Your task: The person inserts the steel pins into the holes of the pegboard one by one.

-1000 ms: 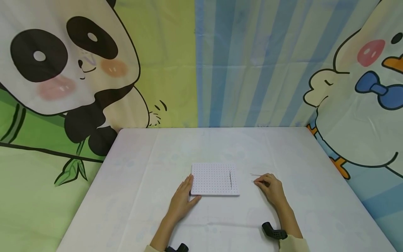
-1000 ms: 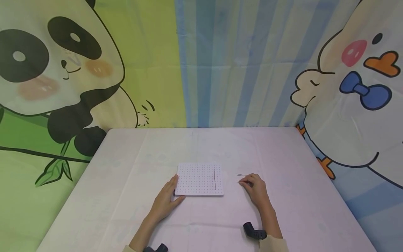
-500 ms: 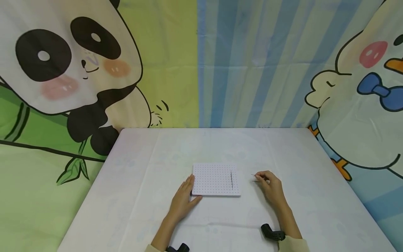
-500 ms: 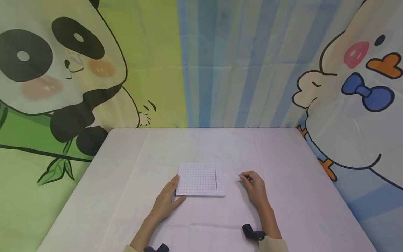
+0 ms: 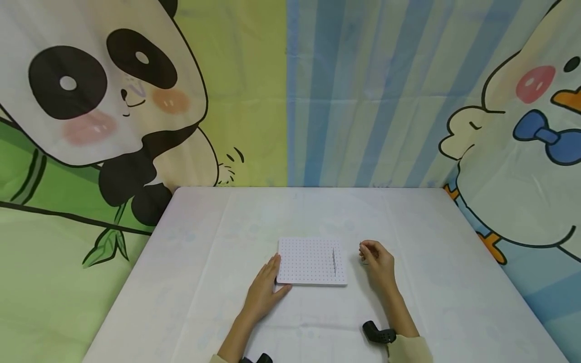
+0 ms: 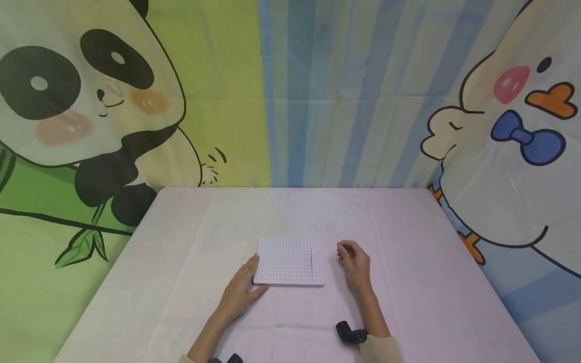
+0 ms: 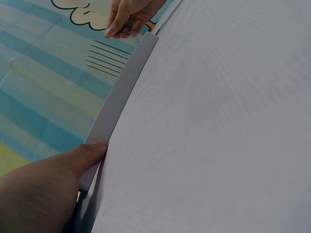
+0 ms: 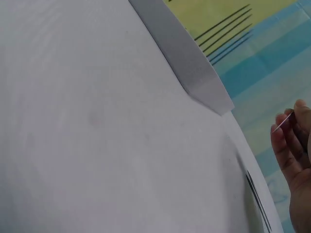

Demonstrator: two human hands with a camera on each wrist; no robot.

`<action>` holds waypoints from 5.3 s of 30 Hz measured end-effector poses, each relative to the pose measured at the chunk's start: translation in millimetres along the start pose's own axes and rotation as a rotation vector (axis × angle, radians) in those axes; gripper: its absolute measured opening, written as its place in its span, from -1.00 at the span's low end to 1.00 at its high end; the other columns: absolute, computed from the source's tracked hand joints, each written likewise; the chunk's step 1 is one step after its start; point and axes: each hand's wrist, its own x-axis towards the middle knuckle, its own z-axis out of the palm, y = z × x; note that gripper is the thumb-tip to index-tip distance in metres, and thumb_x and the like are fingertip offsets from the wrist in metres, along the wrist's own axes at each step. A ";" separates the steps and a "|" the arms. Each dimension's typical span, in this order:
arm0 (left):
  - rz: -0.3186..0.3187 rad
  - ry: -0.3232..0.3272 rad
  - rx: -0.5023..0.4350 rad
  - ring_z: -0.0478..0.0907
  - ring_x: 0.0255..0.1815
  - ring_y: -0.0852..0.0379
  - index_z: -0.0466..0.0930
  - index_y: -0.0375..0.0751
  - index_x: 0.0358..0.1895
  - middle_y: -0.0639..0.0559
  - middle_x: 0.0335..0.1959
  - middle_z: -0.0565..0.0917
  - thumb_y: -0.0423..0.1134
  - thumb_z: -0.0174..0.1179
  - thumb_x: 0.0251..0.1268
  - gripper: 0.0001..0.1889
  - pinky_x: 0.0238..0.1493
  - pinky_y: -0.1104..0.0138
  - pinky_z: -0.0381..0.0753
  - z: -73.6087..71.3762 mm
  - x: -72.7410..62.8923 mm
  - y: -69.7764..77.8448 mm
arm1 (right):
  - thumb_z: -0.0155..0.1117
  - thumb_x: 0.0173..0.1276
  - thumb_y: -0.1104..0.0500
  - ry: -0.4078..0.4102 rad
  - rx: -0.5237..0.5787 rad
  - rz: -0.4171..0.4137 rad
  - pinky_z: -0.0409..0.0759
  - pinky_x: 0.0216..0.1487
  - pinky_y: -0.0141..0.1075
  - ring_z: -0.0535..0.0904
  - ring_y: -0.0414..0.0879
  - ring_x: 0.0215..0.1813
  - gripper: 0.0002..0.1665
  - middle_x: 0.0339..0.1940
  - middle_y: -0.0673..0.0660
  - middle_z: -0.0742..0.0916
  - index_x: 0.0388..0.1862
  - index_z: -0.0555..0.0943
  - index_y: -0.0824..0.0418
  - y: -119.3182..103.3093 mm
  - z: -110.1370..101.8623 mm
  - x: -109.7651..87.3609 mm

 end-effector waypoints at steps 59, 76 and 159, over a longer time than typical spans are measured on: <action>0.015 0.019 0.000 0.08 0.40 -0.02 0.11 -0.39 0.37 -0.14 0.40 0.17 -0.01 0.30 0.09 -0.13 0.40 0.17 0.03 -4.3 2.5 0.2 | 0.29 0.23 0.25 -0.162 -0.258 -0.455 0.59 -0.31 -0.39 0.61 -0.21 -0.34 -0.91 -0.40 0.01 0.70 -0.27 0.61 0.16 2.0 52.8 12.3; -0.019 -0.006 0.007 0.07 0.41 0.02 0.07 -0.34 0.39 -0.10 0.41 0.14 0.04 0.28 0.09 -0.11 0.40 0.18 0.02 1.6 -3.7 -0.8 | 0.31 0.12 0.40 -0.188 -0.285 -0.489 0.62 -0.15 -0.37 0.67 -0.06 -0.16 -0.65 -0.19 0.10 0.73 -0.06 0.65 0.28 4.4 47.7 1.0; 0.008 0.011 0.008 0.08 0.40 0.03 0.09 -0.37 0.38 -0.10 0.41 0.15 -0.01 0.31 0.08 -0.12 0.39 0.18 0.05 0.3 0.3 -0.3 | 0.13 0.35 0.18 -0.035 -0.006 0.074 0.61 -0.28 -0.50 0.58 -0.24 -0.31 -0.73 -0.33 0.26 0.64 -0.19 0.52 0.42 15.9 -16.5 4.8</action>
